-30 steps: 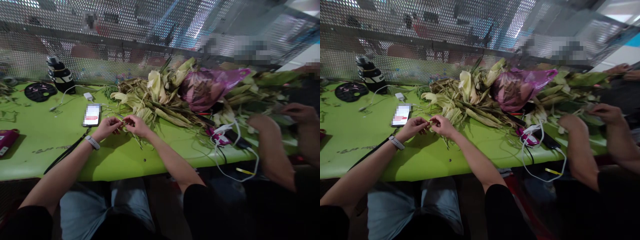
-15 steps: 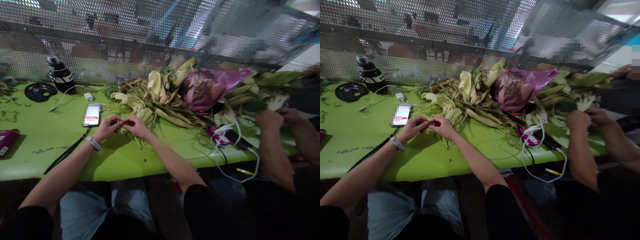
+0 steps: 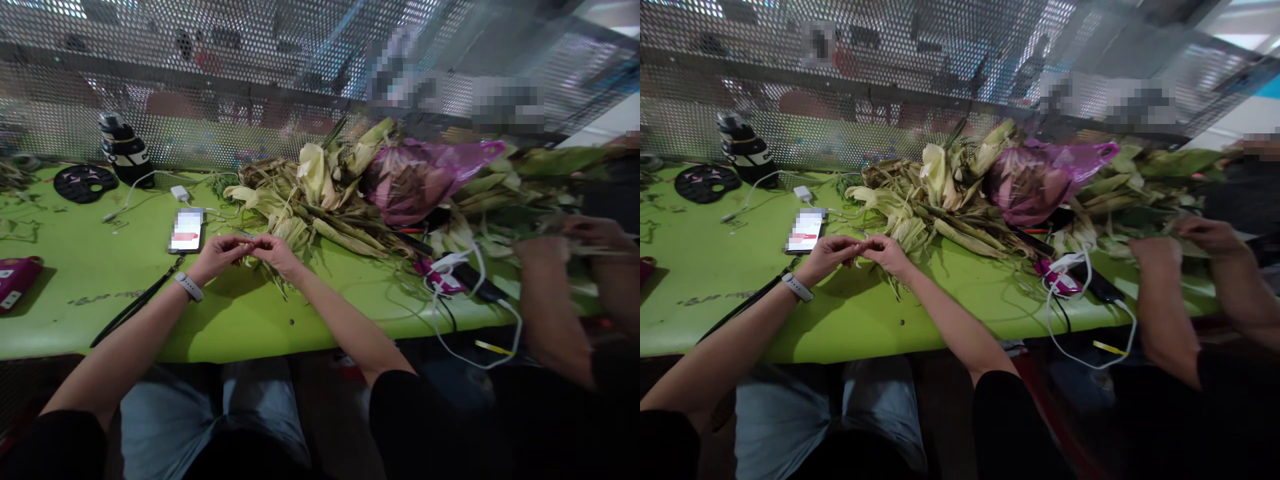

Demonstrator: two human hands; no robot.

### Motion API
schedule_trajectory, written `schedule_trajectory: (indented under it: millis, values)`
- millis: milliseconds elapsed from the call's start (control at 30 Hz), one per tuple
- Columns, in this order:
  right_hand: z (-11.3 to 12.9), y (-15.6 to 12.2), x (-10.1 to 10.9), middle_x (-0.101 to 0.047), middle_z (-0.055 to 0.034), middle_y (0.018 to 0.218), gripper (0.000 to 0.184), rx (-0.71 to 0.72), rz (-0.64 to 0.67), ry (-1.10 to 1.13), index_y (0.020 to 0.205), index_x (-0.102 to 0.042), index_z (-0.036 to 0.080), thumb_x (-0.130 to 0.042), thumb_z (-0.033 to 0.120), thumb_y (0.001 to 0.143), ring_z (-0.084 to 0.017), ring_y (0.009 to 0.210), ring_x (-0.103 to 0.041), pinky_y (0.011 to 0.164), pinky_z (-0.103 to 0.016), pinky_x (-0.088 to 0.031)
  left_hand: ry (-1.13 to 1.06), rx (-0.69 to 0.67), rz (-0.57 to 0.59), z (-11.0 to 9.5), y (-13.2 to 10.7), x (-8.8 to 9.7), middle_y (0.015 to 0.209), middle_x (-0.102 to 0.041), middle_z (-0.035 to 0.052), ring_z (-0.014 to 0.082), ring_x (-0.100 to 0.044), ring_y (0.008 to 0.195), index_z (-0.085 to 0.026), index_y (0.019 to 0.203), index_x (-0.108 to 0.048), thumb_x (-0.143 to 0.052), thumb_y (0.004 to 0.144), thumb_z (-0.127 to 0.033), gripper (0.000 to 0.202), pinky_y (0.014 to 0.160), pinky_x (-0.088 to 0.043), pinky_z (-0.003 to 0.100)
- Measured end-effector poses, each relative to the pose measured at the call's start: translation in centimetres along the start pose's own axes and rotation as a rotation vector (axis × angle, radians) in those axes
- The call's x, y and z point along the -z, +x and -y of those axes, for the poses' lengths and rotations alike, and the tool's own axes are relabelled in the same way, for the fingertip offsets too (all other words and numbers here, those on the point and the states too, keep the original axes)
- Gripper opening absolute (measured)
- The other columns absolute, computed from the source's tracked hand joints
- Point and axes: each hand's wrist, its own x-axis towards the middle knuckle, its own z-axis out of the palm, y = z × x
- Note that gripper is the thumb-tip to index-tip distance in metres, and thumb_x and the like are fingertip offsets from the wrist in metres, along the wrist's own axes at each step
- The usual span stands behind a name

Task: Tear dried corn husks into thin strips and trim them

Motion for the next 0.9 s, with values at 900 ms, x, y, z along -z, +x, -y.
schedule_trajectory:
  millis: [900]
  values:
    - [1.1,-0.2,0.7,-0.057,-0.0029,0.081,0.013,0.322,-0.014,-0.707,0.081,-0.065,0.017,-0.061,0.029,0.085,-0.015,0.078,-0.054,0.075,-0.03,-0.043,0.368,-0.06,-0.088,0.8,0.3,0.7,0.078,-0.067,0.0056,0.0148,-0.06,0.071,-0.014,0.098,-0.071,-0.065,0.075,-0.022,0.025,0.061,-0.048,0.025]
